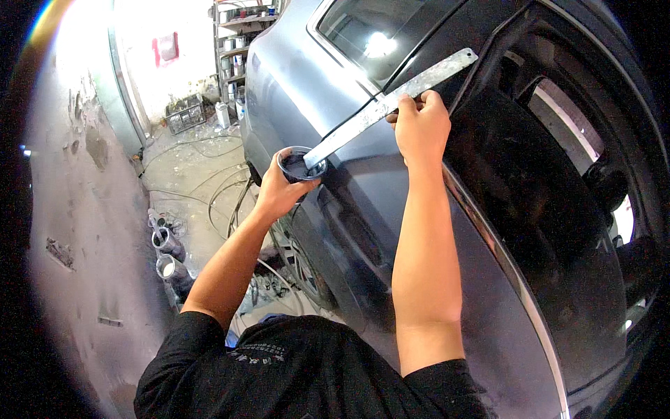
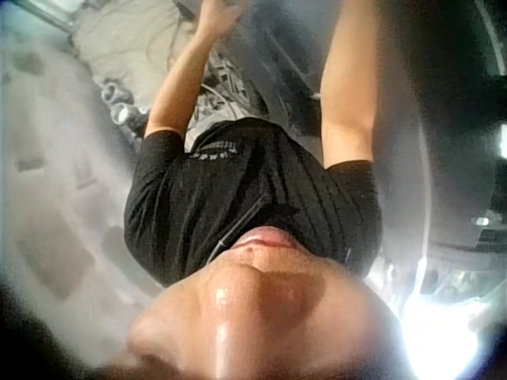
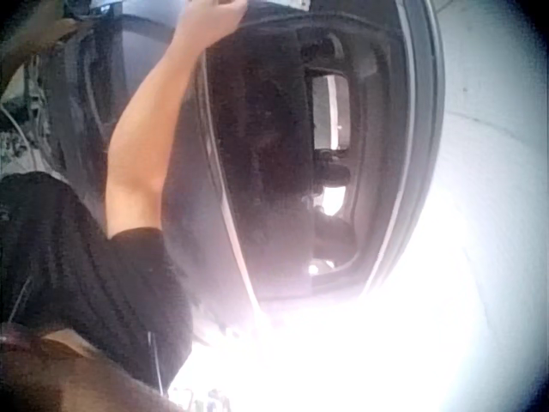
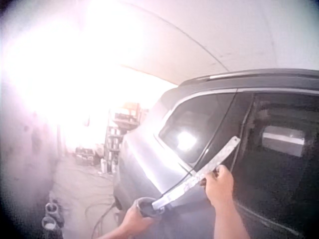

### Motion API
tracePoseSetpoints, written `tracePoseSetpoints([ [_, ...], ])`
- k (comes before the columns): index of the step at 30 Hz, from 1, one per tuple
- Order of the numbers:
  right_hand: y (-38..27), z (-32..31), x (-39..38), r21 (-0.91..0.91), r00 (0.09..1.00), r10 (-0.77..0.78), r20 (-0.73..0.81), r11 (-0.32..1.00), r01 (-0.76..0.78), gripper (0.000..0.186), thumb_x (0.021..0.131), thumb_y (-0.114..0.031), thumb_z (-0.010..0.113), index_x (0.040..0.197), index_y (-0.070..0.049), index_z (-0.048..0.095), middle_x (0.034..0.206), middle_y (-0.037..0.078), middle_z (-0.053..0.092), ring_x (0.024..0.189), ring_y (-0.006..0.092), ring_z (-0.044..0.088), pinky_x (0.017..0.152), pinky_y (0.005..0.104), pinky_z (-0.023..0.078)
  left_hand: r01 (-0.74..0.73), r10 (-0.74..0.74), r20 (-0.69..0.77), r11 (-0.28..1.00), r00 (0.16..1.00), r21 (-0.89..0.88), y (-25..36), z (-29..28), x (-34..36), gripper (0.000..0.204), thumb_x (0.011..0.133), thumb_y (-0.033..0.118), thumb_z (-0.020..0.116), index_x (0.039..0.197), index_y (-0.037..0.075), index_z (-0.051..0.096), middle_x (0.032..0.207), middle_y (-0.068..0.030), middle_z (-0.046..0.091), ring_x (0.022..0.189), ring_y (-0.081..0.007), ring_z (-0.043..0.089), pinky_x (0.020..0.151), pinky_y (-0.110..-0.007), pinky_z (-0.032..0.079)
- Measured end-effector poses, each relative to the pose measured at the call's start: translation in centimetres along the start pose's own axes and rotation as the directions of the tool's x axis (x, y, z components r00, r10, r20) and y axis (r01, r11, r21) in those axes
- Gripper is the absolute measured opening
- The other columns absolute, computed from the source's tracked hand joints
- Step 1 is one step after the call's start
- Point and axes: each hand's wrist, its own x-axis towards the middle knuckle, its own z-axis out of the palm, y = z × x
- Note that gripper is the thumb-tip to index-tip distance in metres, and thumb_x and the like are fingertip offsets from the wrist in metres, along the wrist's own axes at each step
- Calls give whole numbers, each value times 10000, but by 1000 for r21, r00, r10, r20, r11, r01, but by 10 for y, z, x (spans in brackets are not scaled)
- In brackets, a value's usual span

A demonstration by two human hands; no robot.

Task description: The person applies a gray paste to the front and rear panels of a gray car using a metal spreader. They repeatedly dip the spreader into a small container and smooth the paste onto the car's surface.

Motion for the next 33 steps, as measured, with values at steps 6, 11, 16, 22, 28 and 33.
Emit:
tracePoseSetpoints([
  [6, -2, 7, -10, 68, 1000, 15, 2, 998, -15, 174, 927, -105, 568, 957, 58, 516, 774, 104, 635, 617, 136, 649, 530, 239, 490, 5, -2, 42, 998, 999, -56, -4, -4, 5, 761, 657, 202, 839, 1277, -22, 458, 1150, -148, 617, 1090, -226, 592, 968, -335, 438],
  [11, -11, 12, -26, 14, 1000, -27, 0, 1000, 27, 167, 941, -121, 570, 927, 34, 509, 768, 82, 624, 626, 131, 647, 544, 239, 496, -45, 54, 77, 993, 996, -106, -13, -8, 12, 729, 665, 184, 832, 1264, -12, 468, 1154, -139, 613, 1092, -219, 590, 975, -332, 433],
  [16, -8, 25, -50, 10, 992, -115, 56, 993, 115, 159, 946, -129, 575, 918, 10, 504, 766, 64, 621, 632, 110, 630, 568, 238, 499, -121, 145, 121, 975, 982, -188, -17, -16, 9, 720, 665, 175, 827, 1261, -3, 466, 1164, -131, 609, 1113, -228, 586, 987, -337, 426],
  [22, 2, 43, -75, -7, 998, -50, 28, 999, 51, 140, 934, -97, 592, 937, 9, 501, 789, 60, 618, 627, 103, 612, 569, 232, 498, -247, 249, 162, 968, 955, -31, -25, -22, 12, 872, 640, 137, 838, 1359, -49, 381, 1261, -184, 552, 1176, -285, 556, 1015, -357, 420],
  [28, -4, 49, -87, 63, 974, 160, -162, 986, -151, 97, 940, -65, 551, 978, 9, 500, 847, 85, 626, 634, 124, 640, 550, 217, 508, -282, 300, 166, 951, 939, -126, -41, -18, 18, 882, 633, 137, 848, 1351, -54, 374, 1252, -201, 550, 1173, -299, 556, 1006, -370, 427],
  [33, -1, 31, -84, 140, 932, 188, -309, 979, -151, 109, 932, -80, 556, 993, 3, 520, 824, 101, 638, 610, 157, 645, 528, 235, 508, -215, 255, 245, 960, 935, -179, -40, -18, 28, 845, 648, 126, 831, 1338, -58, 378, 1243, -206, 554, 1165, -301, 559, 1002, -374, 428],
])
